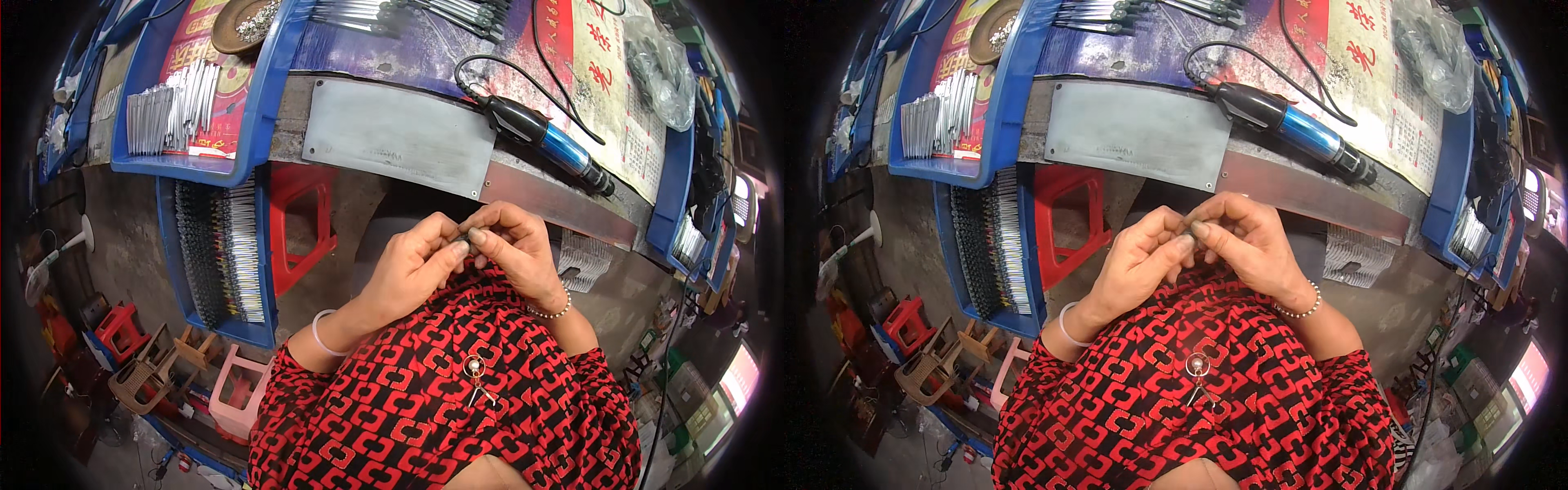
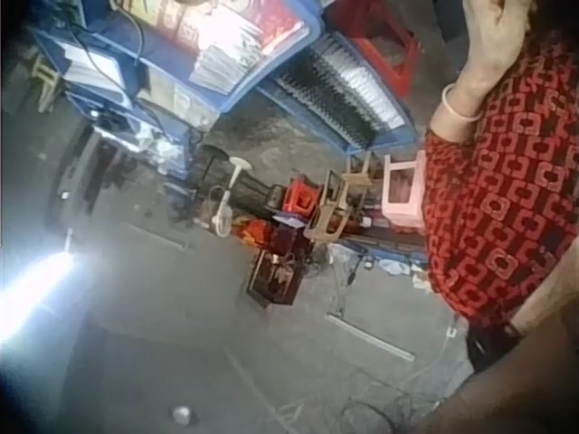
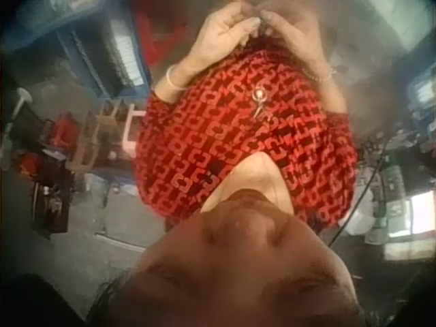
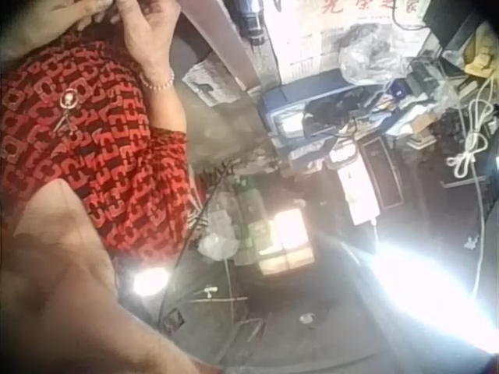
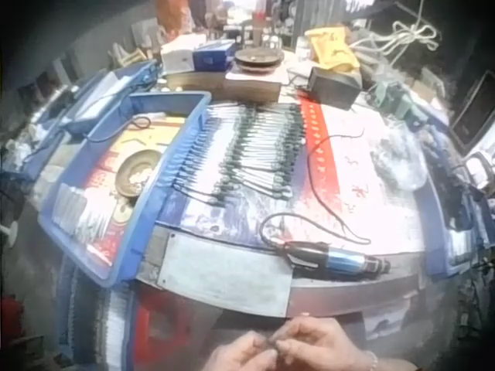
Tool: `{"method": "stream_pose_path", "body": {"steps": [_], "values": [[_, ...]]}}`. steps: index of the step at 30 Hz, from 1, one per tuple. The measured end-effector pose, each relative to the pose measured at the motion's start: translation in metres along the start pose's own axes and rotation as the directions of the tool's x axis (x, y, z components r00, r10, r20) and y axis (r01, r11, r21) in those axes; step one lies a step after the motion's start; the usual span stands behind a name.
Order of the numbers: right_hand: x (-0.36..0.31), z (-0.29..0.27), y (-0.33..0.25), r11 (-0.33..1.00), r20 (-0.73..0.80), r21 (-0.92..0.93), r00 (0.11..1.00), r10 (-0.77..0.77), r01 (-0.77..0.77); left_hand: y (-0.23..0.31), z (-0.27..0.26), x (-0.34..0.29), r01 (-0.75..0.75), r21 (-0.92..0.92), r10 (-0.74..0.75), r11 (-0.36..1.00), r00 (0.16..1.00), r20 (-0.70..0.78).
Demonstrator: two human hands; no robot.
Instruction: The person processes and assembles small metal components at a workbench using an electric screwdriver to drive screws.
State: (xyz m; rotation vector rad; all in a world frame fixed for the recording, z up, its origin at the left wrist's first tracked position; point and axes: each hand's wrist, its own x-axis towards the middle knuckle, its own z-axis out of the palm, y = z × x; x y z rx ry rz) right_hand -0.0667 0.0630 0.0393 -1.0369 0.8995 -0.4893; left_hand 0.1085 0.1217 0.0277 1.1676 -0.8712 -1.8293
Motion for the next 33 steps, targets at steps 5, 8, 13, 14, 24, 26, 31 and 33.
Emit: {"method": "stream_pose_path", "body": {"steps": [5,8,13,14,24,26,31,33], "values": [[0.000,0.002,0.003,0.993,-0.042,0.114,0.998,0.042,-0.037,-0.007,0.002,0.000,0.038,-0.175,-0.034,0.984,0.999,0.021],[-0.003,0.005,0.008,0.999,-0.049,-0.044,0.999,-0.022,0.020,-0.009,0.003,-0.003,0.007,-0.107,-0.004,0.994,1.000,0.025],[0.000,0.001,0.012,0.999,0.000,-0.050,1.000,-0.007,0.007,-0.011,0.004,-0.005,0.070,-0.165,-0.069,0.984,0.998,0.008],[0.000,0.000,0.013,0.997,0.018,0.057,0.999,0.045,-0.046,-0.011,0.004,-0.006,0.116,-0.183,-0.115,0.976,0.993,0.017],[0.002,-0.004,0.015,0.994,0.031,0.060,0.995,0.093,-0.095,-0.012,0.000,0.004,0.194,-0.201,-0.193,0.960,0.981,0.026],[0.003,-0.003,0.018,0.995,0.007,0.078,0.998,0.055,-0.056,-0.012,0.002,0.006,0.137,-0.184,-0.140,0.973,0.990,0.002],[0.002,-0.001,0.009,1.000,-0.044,0.001,0.999,0.027,-0.027,-0.008,0.004,0.008,0.144,-0.191,-0.147,0.971,0.989,-0.003],[-0.001,0.003,-0.006,0.996,-0.091,-0.087,0.996,-0.006,-0.002,-0.009,0.004,0.012,0.148,-0.171,-0.150,0.974,0.989,0.001]]}}
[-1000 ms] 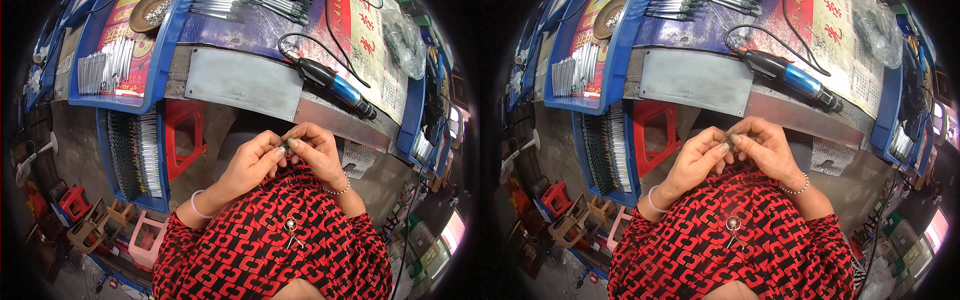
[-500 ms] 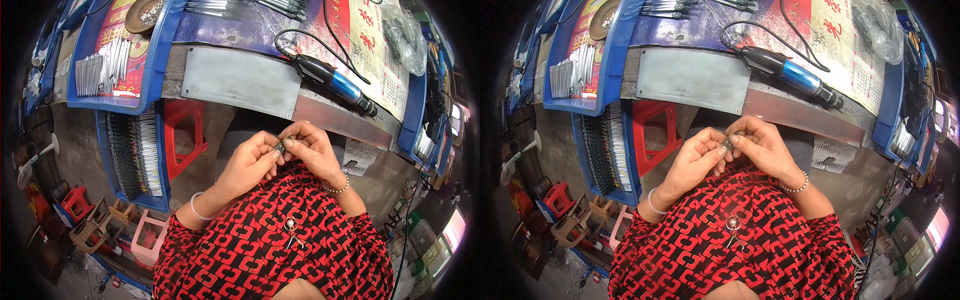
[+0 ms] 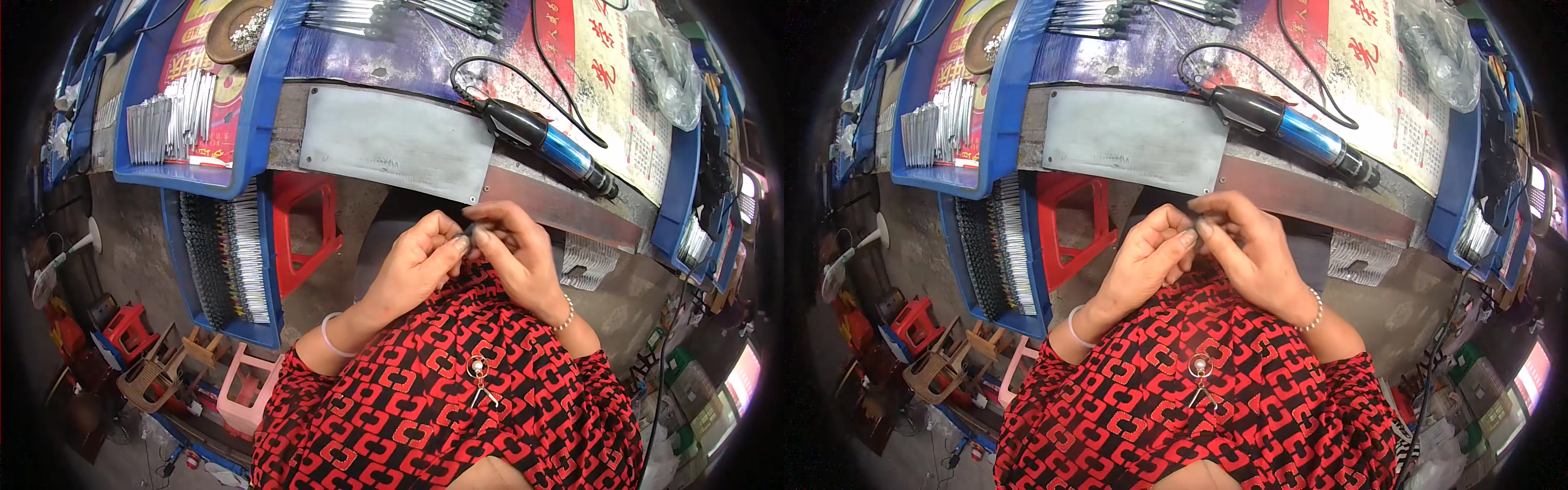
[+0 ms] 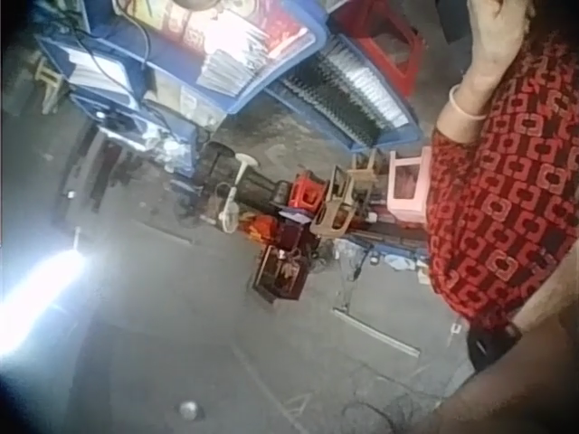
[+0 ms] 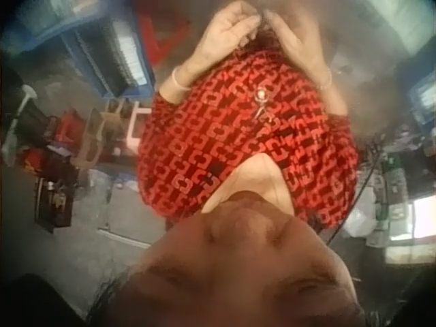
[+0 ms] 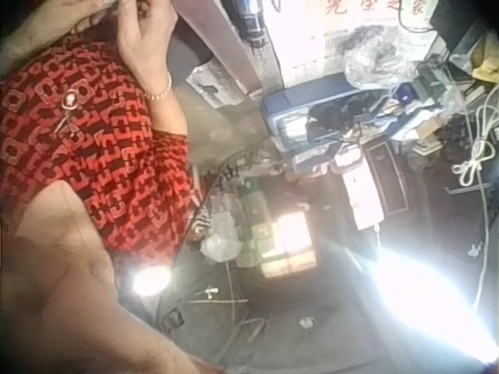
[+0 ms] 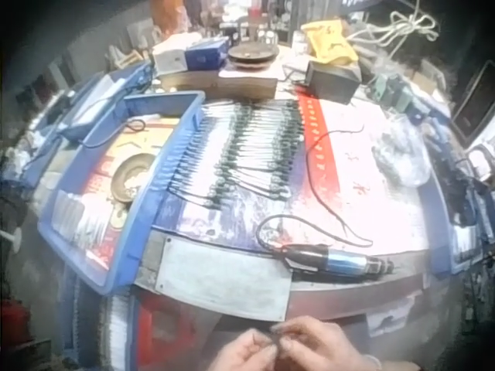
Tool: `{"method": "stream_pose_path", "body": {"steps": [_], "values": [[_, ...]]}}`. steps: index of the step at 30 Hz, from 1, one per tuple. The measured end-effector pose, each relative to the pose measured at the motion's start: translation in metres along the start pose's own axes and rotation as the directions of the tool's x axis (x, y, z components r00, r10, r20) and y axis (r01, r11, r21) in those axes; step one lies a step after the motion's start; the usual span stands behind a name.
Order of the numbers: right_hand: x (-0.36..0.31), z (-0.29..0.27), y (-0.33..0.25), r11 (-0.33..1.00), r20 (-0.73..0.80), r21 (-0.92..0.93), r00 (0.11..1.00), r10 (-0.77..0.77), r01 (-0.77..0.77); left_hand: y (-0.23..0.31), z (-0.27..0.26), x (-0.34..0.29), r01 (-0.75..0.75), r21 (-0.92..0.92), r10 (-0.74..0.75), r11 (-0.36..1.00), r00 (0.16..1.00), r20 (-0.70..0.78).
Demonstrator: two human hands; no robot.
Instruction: The person processes and assembles small metal components at a workbench using an electric screwdriver to drive screws.
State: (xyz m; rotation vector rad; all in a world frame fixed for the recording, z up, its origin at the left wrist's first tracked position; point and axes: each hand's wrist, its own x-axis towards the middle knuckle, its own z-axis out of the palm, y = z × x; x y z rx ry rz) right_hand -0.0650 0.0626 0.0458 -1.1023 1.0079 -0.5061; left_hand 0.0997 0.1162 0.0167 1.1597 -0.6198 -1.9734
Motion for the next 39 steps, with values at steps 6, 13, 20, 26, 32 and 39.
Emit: {"method": "stream_pose_path", "body": {"steps": [6,13,20,26,32,39], "values": [[-0.014,-0.001,-0.084,0.461,0.531,-0.126,0.452,-0.717,0.879,0.006,0.006,-0.002,-0.036,-0.065,0.033,0.997,0.998,-0.051],[-0.026,0.064,-0.130,0.508,0.161,-0.120,0.522,-0.838,0.853,0.014,0.003,-0.001,-0.050,-0.044,0.047,0.998,0.997,-0.059],[-0.005,0.041,-0.133,0.425,0.310,0.088,0.380,-0.871,0.901,0.003,-0.005,-0.018,-0.115,0.015,0.116,0.993,0.974,-0.196],[0.012,0.017,-0.112,0.376,0.483,-0.120,0.385,-0.786,0.919,0.004,-0.005,-0.011,-0.205,0.071,0.212,0.976,0.971,-0.108],[0.004,-0.013,-0.037,0.875,0.008,-0.434,0.972,-0.236,0.216,0.009,-0.001,-0.015,-0.216,0.252,0.246,0.943,0.965,-0.094],[0.020,-0.010,-0.012,0.987,0.173,-0.147,0.980,0.096,-0.070,0.010,-0.009,-0.018,-0.075,0.182,0.078,0.981,0.997,-0.011]]}}
